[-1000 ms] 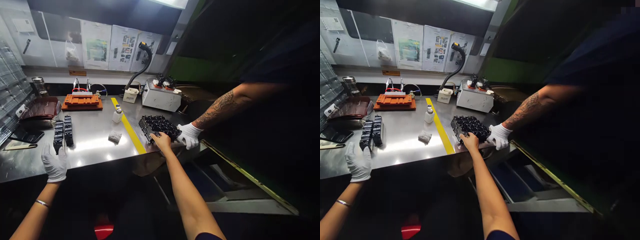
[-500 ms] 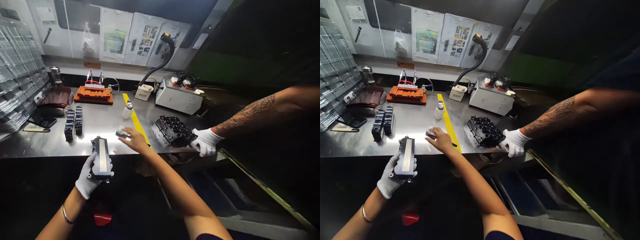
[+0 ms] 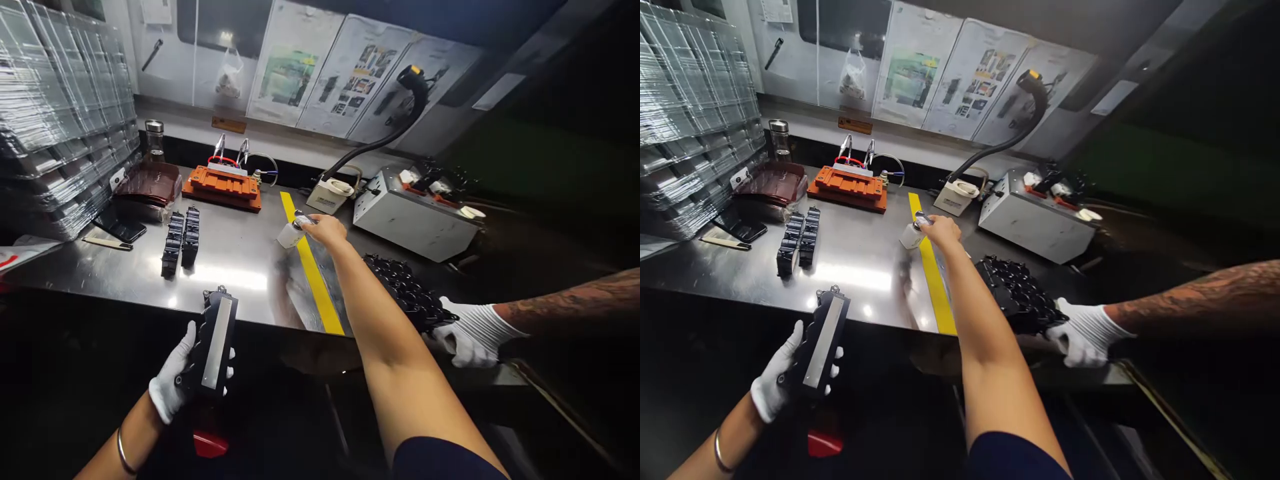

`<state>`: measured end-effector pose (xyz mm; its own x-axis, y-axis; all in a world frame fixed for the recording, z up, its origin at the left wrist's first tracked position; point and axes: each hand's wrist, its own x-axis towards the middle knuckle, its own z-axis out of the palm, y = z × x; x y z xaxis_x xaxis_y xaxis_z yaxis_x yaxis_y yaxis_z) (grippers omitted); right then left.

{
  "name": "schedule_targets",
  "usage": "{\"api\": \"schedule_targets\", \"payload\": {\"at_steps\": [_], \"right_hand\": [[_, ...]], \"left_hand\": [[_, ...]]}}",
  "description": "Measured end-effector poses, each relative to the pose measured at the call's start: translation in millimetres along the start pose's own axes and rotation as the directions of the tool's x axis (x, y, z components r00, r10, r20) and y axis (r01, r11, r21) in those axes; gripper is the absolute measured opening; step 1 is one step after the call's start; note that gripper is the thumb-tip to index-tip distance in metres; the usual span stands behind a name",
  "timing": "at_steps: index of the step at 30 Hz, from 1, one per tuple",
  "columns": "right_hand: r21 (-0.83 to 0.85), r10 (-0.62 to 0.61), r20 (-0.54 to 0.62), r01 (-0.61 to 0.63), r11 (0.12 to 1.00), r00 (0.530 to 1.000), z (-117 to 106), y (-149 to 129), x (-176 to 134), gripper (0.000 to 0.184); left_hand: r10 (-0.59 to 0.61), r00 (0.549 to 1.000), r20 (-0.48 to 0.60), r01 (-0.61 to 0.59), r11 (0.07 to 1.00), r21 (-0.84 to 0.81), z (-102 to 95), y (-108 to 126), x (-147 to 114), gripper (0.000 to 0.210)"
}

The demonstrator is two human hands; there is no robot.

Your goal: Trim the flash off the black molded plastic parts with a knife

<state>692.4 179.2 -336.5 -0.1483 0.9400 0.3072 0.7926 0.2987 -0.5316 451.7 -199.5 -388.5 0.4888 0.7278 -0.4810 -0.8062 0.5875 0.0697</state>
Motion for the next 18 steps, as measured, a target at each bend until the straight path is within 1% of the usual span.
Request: {"api": "schedule_targets", "payload": {"at_steps": [3,6,7,8,10,11,12,13,14,15,16,18], "right_hand": [[0.015,-0.008,0.011,0.008,1.0,1.0,5.1,10.1,6.1,0.015],[0.007,-0.003,-0.035,0.003,1.0,0.999,4.9,9.6,2.4,0.012],[-0.011,0.029,-0.046,-0.03,0.999,0.999,2.7,5.7,0.6,0.011],[-0.045,0.086,-0.054,-0.088,0.995,0.995,-0.3,-0.4,-1.9,0.012],[-0.137,0.193,-0.052,-0.199,0.97,0.98,-6.6,-18.7,-12.6,0.02],[-0.173,0.208,-0.043,-0.212,0.962,0.977,-8.4,-30.5,-22.9,0.026],[-0.186,0.169,-0.018,-0.169,0.968,0.985,-8.6,-43.6,-37.7,0.032],[-0.175,0.067,0.015,-0.063,0.982,0.998,-6.6,-57.2,-57.3,0.035],[-0.156,-0.002,0.061,0.012,0.988,0.998,-2.6,-70.3,-81.2,0.037],[-0.118,-0.087,0.133,0.103,0.988,0.987,3.1,-82.2,-108.3,0.038],[-0.074,-0.164,0.207,0.183,0.98,0.964,9.9,-92.0,-136.7,0.037],[-0.001,-0.285,0.32,0.301,0.954,0.904,23.4,-104.1,-189.8,0.037]], "left_hand": [[-0.003,1.0,0.007,0.003,1.0,0.008,-2.3,-0.2,1.1,0.072],[0.003,1.0,0.007,-0.003,1.0,0.009,-3.2,0.2,2.3,0.075],[0.005,1.0,0.011,-0.005,1.0,0.006,-3.2,0.7,2.6,0.077],[0.005,1.0,0.013,-0.005,1.0,0.003,-3.1,1.3,3.0,0.078],[0.006,1.0,0.01,-0.006,1.0,0.007,-3.3,3.1,3.4,0.08],[0.005,1.0,0.007,-0.005,1.0,0.013,-3.8,4.1,3.6,0.08],[0.006,1.0,0.004,-0.006,1.0,0.016,-4.5,5.0,3.8,0.08],[0.005,1.0,0.003,-0.005,1.0,0.019,-5.6,5.9,4.0,0.079],[0.005,1.0,0.003,-0.005,1.0,0.02,-6.7,6.6,4.2,0.079],[0.005,1.0,0.002,-0.005,1.0,0.02,-7.9,7.3,4.4,0.078],[0.007,1.0,0.0,-0.007,1.0,0.023,-9.0,7.8,4.6,0.078],[0.019,1.0,-0.011,-0.019,0.999,0.04,-10.5,8.7,4.8,0.076]]}}
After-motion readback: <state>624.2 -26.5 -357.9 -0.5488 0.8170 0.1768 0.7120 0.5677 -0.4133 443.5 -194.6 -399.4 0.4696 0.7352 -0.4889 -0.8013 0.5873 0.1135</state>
